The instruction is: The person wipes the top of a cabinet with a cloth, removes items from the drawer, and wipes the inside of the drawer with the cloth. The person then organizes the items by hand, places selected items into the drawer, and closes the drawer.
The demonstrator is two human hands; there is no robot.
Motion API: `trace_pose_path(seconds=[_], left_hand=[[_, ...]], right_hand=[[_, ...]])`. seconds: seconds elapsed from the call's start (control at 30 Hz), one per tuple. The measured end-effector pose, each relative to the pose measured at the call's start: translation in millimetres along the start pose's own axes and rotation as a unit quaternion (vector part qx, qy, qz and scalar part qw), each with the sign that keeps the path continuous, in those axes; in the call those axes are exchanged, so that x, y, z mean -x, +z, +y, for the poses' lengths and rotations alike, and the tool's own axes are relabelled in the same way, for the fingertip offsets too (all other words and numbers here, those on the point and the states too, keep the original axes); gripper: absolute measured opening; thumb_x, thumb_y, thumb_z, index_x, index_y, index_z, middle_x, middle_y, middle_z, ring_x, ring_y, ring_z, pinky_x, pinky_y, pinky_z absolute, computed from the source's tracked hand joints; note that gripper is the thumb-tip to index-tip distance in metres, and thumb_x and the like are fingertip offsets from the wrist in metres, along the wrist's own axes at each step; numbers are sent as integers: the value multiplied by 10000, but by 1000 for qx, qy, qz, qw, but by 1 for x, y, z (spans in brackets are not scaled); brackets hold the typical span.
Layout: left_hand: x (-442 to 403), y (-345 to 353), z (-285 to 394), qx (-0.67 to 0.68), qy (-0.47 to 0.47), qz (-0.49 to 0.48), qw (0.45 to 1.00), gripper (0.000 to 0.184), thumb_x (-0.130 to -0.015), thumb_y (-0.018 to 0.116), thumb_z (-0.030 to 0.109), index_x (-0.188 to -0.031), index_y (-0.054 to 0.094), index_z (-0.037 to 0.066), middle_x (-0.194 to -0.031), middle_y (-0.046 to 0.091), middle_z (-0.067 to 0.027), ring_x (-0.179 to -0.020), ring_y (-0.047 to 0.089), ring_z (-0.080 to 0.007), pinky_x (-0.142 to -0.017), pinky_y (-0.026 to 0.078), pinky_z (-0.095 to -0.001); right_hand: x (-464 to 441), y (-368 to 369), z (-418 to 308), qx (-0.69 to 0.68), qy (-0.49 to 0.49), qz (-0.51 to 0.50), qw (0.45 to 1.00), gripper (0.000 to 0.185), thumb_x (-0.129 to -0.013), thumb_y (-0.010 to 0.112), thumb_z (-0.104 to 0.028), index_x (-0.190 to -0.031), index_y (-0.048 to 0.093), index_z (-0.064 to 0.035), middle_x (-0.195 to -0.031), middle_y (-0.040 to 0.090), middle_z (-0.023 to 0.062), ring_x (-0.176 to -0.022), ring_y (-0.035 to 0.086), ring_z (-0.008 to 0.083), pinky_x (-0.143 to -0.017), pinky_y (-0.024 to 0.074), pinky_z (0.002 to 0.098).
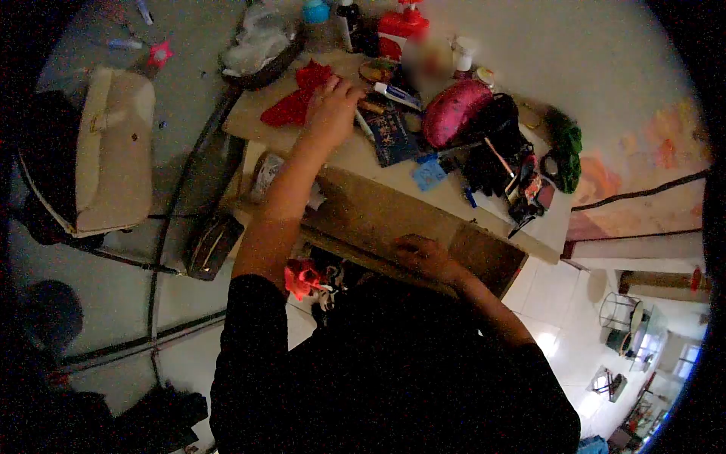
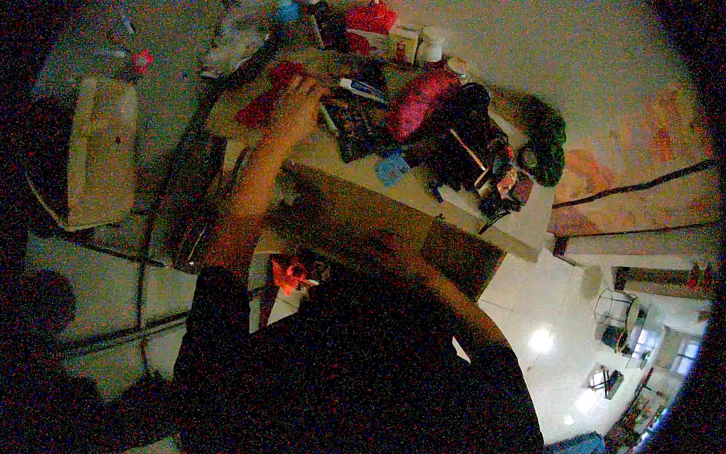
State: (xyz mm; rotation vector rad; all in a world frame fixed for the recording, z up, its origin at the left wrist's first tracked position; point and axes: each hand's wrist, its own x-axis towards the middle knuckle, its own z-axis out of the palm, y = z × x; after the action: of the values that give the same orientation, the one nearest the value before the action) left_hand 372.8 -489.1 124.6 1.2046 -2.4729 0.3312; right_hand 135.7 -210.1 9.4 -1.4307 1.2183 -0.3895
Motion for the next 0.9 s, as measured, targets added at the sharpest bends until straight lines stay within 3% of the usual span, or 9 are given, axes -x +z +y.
trace_pose_path(seconds=[0.17,0.27,0.4,0.47,0.53,0.6,0.7,0.83,0.9], left_hand=[[-5,-4,-3,-15,5,-40,999,353,-849,646,52,-1196,699,91,-1272,632,-109,-1288,525,-342,-1027,486,-502],[-9,-6,-9,-60,15,-70,996,289,-885,661,88,-1171,696,113,-1279,622,-109,-1313,505,-335,-1012,492,-504],[-7,-9,-17,-42,10,-43,998,217,-941,672,169,-1152,694,123,-1203,671,-114,-1221,586,-336,-953,518,-506],[-6,-13,-14,107,-106,-79,986,236,-961,694,246,-1153,684,111,-1091,722,-110,-1047,673,-364,-890,538,-518],[1,-13,-7,166,-104,-22,980,253,-957,706,238,-1163,677,93,-1049,735,-111,-971,695,-347,-843,550,-490],[10,-28,9,227,-103,34,968,272,-954,717,229,-1173,669,76,-1006,748,-113,-896,718,-329,-795,562,-461],[20,-81,55,444,-193,-90,870,292,-940,733,173,-1199,657,61,-1013,743,-125,-898,719,-257,-747,561,-374],[35,-95,85,366,-157,-100,912,323,-916,748,91,-1220,648,46,-988,735,-88,-877,702,-184,-741,560,-326],[44,-85,87,416,-119,-6,902,350,-899,761,58,-1230,646,50,-1022,733,-85,-849,700,-170,-741,563,-326]], right_hand=[[10,-7,-34,26,-38,22,999,380,-1043,631,-294,-1335,636,-51,-1316,662,144,-1167,663,288,-977,547,406],[14,-29,-89,109,-173,54,977,344,-1042,629,-258,-1308,643,-40,-1256,692,134,-1098,684,280,-917,556,392],[0,-53,-125,46,-148,112,981,298,-1044,608,-197,-1287,643,-27,-1110,728,118,-955,687,215,-839,557,351],[-23,-62,-117,24,-168,141,975,299,-1052,591,-184,-1296,636,-17,-1069,734,109,-909,680,188,-818,557,341],[-49,-63,-99,-133,-176,186,958,339,-1051,599,-226,-1313,628,-14,-1031,723,73,-852,651,137,-737,529,308],[-48,-67,-132,-173,-169,216,946,359,-1048,608,-256,-1317,627,-19,-1006,718,55,-819,633,123,-699,504,289],[-49,-67,-172,-252,-170,270,914,364,-1034,632,-307,-1276,640,-35,-950,709,31,-749,596,101,-633,457,262],[-55,-70,-179,-323,-180,299,880,297,-1020,657,-329,-1118,671,-49,-869,699,29,-659,562,97,-573,428,257],[-60,-74,-171,-327,-164,317,875,269,-1011,672,-317,-1070,670,-55,-849,690,24,-642,559,97,-564,419,254]])
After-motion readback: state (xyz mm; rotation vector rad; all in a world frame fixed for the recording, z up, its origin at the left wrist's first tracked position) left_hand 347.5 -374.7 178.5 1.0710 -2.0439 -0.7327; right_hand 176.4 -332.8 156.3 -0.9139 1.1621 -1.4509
